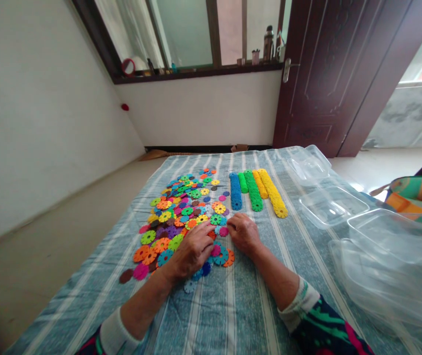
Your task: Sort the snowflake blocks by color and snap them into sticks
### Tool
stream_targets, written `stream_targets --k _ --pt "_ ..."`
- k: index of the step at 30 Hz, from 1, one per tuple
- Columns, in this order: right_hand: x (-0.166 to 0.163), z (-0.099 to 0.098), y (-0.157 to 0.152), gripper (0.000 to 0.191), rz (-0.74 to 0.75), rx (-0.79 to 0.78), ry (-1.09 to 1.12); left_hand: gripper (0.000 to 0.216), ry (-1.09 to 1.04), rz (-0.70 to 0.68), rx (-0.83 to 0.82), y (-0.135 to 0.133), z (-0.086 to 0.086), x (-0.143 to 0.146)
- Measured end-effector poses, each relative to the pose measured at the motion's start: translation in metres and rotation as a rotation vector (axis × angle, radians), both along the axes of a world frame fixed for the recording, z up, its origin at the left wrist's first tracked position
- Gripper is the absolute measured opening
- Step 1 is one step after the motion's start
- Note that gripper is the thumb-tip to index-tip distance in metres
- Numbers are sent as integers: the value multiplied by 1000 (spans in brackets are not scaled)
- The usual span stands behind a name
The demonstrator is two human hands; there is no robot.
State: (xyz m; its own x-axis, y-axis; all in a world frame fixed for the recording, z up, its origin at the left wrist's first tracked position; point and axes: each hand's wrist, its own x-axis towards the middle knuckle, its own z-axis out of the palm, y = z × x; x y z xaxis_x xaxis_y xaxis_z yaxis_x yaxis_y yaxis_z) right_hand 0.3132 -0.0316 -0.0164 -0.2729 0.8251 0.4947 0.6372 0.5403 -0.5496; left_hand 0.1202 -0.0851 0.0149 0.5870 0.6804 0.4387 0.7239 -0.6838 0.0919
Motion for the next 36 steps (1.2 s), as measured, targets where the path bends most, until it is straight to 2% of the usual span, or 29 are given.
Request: stream_targets --k 8,14,19,25,29,33,36 --pt "1 0 2 17 8 -26 18 17 -73 30 72 5 0 -4" --pt "2 -5 5 17 10 -42 69 13 -22 103 63 32 14 6" --pt "2 -10 9 17 8 -33 130 16 82 171 -87 58 15 29" --pt "1 -11 8 17 6 -44 110 17 166 307 -281 71 14 42" --pt "0 -12 7 17 7 -48 122 13 110 298 -308 72 15 42" --pt "1 -12 5 19 15 -43 123 9 11 207 -241 68 11 41" --pt "1 -11 4 19 25 -51 143 6 -48 223 -273 65 17 27"
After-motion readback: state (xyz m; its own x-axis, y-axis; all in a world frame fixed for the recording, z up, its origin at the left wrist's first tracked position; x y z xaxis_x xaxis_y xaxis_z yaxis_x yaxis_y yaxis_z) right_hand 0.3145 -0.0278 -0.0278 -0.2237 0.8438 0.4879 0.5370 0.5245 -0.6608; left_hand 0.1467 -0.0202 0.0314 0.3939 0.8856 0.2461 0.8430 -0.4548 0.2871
